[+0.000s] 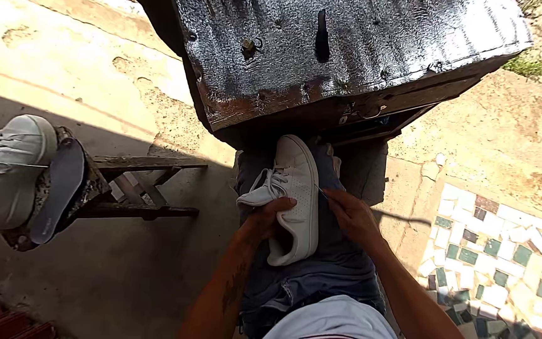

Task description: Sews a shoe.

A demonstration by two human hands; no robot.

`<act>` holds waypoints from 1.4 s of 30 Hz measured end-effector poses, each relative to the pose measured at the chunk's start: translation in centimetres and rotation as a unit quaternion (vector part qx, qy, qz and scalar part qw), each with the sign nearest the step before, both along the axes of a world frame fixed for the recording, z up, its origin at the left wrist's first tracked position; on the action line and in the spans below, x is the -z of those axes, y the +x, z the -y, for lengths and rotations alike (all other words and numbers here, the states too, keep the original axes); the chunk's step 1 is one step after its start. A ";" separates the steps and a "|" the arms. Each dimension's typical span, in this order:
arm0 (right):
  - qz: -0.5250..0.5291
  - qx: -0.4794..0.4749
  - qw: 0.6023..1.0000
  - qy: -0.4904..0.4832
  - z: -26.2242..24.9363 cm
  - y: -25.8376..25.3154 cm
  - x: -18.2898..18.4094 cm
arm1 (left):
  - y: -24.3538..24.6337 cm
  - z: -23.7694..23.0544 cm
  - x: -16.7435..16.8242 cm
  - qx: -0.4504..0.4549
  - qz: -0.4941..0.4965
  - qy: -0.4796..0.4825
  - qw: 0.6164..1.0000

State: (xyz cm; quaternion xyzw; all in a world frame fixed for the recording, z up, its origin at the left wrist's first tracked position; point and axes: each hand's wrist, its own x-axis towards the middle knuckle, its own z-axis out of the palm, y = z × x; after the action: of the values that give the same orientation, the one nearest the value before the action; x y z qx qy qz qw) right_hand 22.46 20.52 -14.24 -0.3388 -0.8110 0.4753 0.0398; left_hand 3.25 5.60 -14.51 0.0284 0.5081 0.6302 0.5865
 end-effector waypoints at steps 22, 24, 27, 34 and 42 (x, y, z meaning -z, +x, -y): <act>0.158 -0.225 0.961 -0.009 -6.2 -2.5 -4.9 | -0.4 0.2 0.2 0.028 -0.015 0.005 0.999; 0.192 -0.304 0.933 -0.020 -8.2 -4.1 -6.2 | -0.6 0.3 0.2 0.044 -0.011 0.000 0.999; 0.252 -0.388 0.886 -0.040 -10.2 -6.9 -7.7 | -0.5 0.0 0.3 0.050 -0.018 -0.016 0.998; 0.270 -0.438 0.856 -0.046 -11.2 -9.6 -7.4 | -0.7 0.1 1.1 0.048 -0.037 0.010 0.998; 0.280 -0.431 0.857 -0.041 -9.6 -11.3 -6.7 | -0.8 0.0 2.0 0.046 -0.059 0.027 0.997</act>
State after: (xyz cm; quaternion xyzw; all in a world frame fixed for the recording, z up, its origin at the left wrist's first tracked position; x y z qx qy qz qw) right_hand 11.17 30.14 -7.51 -0.0753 -0.8328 0.3627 -0.4114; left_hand 2.45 5.63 -16.52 0.1049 0.5223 0.6131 0.5833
